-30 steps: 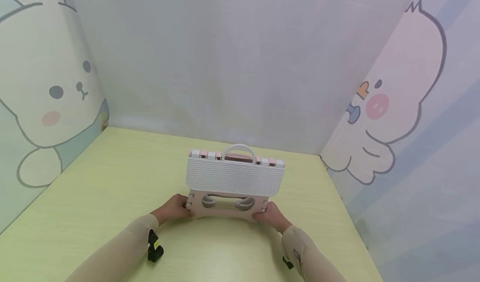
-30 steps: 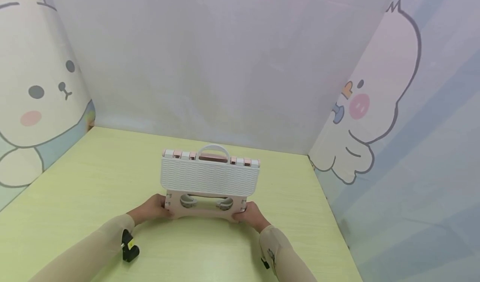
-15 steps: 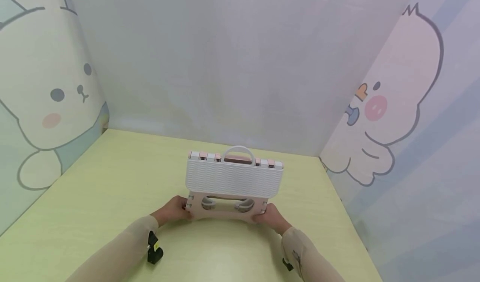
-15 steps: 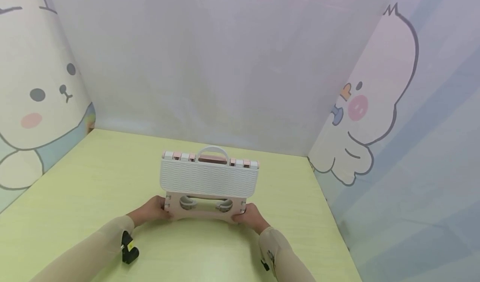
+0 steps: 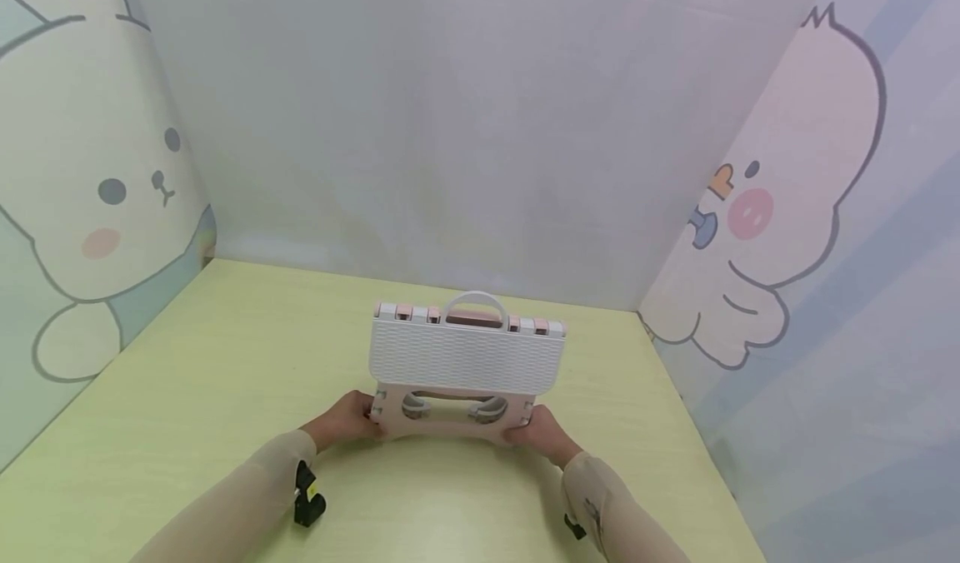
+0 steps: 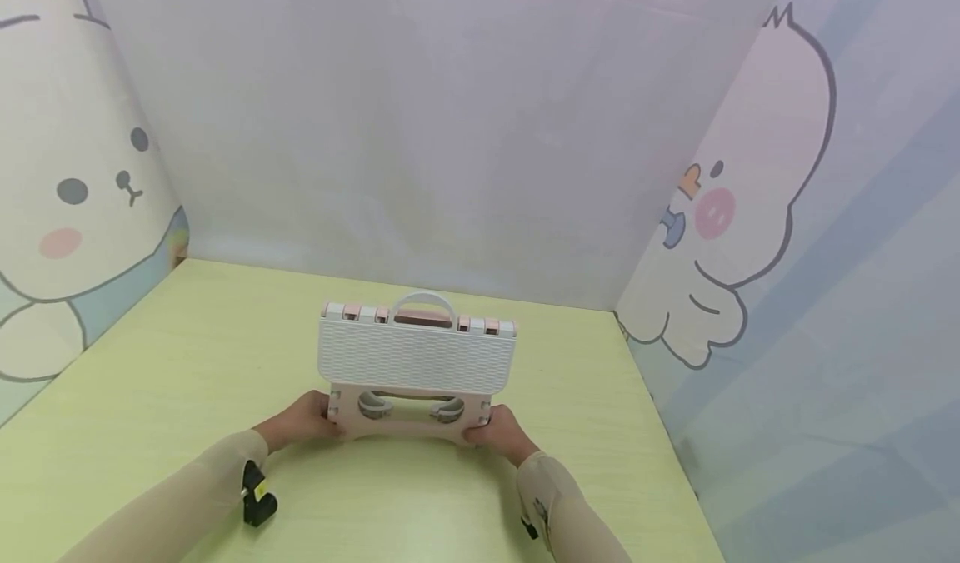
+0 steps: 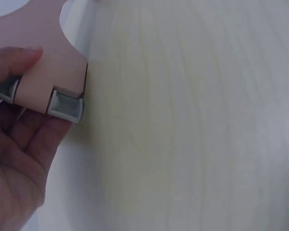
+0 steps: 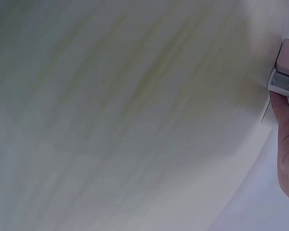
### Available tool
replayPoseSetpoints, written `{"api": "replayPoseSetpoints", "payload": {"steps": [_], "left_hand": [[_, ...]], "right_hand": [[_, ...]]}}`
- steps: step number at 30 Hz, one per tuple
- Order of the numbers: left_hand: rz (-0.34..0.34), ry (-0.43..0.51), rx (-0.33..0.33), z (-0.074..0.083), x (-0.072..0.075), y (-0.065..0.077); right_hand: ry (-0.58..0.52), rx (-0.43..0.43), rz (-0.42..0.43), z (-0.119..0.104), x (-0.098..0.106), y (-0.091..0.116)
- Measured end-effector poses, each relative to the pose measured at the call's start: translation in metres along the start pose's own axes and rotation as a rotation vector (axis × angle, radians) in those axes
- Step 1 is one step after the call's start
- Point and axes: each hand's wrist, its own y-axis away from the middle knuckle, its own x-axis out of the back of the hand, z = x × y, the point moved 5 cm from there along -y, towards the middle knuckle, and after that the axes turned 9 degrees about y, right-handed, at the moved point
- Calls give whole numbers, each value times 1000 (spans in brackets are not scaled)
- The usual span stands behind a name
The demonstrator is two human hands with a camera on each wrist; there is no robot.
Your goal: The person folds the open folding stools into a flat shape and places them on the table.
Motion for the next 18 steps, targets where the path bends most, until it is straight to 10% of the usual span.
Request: {"api": "replayPoseSetpoints", "payload": {"steps": [18], "left_hand": [[-31, 16, -16, 1, 0, 0]], "right_hand": [[-13, 1, -13, 7, -1, -3]]}}
